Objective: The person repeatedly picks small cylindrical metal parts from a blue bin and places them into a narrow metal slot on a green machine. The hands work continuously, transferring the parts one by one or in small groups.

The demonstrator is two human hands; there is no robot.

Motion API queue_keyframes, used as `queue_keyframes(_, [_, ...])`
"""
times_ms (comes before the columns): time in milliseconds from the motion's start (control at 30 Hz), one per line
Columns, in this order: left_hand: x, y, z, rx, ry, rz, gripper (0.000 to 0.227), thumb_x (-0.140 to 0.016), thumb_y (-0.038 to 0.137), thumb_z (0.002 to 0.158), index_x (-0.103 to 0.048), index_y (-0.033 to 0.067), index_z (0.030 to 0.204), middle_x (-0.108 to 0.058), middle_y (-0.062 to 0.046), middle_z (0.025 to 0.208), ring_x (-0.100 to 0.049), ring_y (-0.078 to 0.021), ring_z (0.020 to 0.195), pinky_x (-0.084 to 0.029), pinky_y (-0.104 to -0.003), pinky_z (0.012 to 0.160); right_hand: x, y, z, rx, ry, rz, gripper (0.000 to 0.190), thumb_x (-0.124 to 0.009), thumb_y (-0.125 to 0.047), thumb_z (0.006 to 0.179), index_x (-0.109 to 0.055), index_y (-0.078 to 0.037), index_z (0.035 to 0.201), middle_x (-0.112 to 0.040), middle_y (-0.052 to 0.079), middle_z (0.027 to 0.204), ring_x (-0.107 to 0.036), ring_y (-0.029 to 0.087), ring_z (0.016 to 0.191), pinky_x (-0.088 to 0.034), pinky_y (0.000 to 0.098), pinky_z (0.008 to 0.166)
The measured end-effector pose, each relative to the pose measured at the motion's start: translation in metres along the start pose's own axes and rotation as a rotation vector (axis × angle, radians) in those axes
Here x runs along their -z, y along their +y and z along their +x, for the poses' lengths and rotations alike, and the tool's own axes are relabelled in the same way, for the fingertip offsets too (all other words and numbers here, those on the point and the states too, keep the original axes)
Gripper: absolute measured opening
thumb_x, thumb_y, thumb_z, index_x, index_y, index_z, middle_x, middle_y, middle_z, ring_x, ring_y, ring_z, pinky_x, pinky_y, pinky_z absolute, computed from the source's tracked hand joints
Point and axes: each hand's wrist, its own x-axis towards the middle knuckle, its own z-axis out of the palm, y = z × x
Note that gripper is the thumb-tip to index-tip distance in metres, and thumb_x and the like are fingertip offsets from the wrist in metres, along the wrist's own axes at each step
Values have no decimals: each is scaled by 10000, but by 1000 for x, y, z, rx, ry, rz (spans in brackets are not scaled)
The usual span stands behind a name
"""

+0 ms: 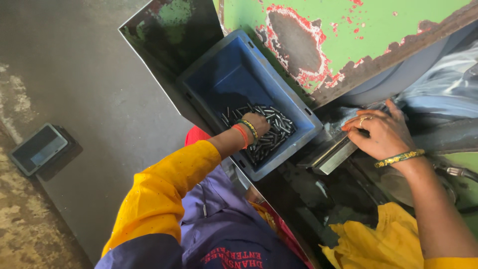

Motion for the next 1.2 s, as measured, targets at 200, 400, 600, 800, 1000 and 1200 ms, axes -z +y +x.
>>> queue_keyframes(200, [42, -1, -28, 41, 92, -107, 163, -640, 128, 889, -773, 131, 983, -736, -132, 1060, -723, -328, 999, -609, -450, 788, 4, 1, 0, 17, 29, 30, 171, -692, -315, 851, -806, -247, 958, -764, -4, 1109, -621, 204, 1266, -246, 591, 1227])
queue_keyframes(400, [119, 62, -60, -166, 769, -862, 198, -746, 252, 848, -782, 140, 1007, -741, -95, 909, -734, -299, 834, -594, -406, 748, -1, 7, 1, -4, 40, 36, 151, -698, -262, 844, -805, -227, 944, -772, 8, 1072, -643, 196, 1231, -275, 539, 1260])
queue_keyframes(600, [143, 122, -53, -10, 541, -1158, 247, -787, 340, 819, -754, 139, 958, -768, -76, 881, -752, -254, 808, -585, -387, 725, -2, 11, 1, -7, 17, 34, 191, -663, -291, 886, -799, -234, 1007, -758, 24, 1120, -635, 177, 1258, -266, 541, 1284])
queue_keyframes(800, [122, 124, -19, -244, 763, -959, 173, -686, 234, 946, -720, 120, 1072, -714, -100, 991, -703, -327, 978, -565, -437, 864, 12, -1, 0, 24, -149, 111, 378, -659, -526, 841, -793, -264, 1078, -754, -14, 1192, -555, 180, 1289, -90, 709, 1149])
queue_keyframes(1000, [129, 76, -40, -56, 532, -582, 288, -675, 362, 896, -714, 186, 1122, -687, -100, 1100, -678, -348, 1006, -569, -467, 821, 12, -14, 2, -44, -164, -45, 280, -651, -501, 835, -809, -347, 1007, -757, -167, 1166, -582, 120, 1291, -76, 665, 1224])
queue_keyframes(1200, [141, 50, -67, 421, -26, -324, 1033, -678, 776, 772, -353, 112, 1493, -263, -311, 1556, -285, -505, 1433, -408, -617, 1064, 16, -16, 2, -21, -2, 7, 166, -741, -437, 737, -823, -319, 820, -788, -132, 991, -637, 191, 1176, -170, 668, 1133])
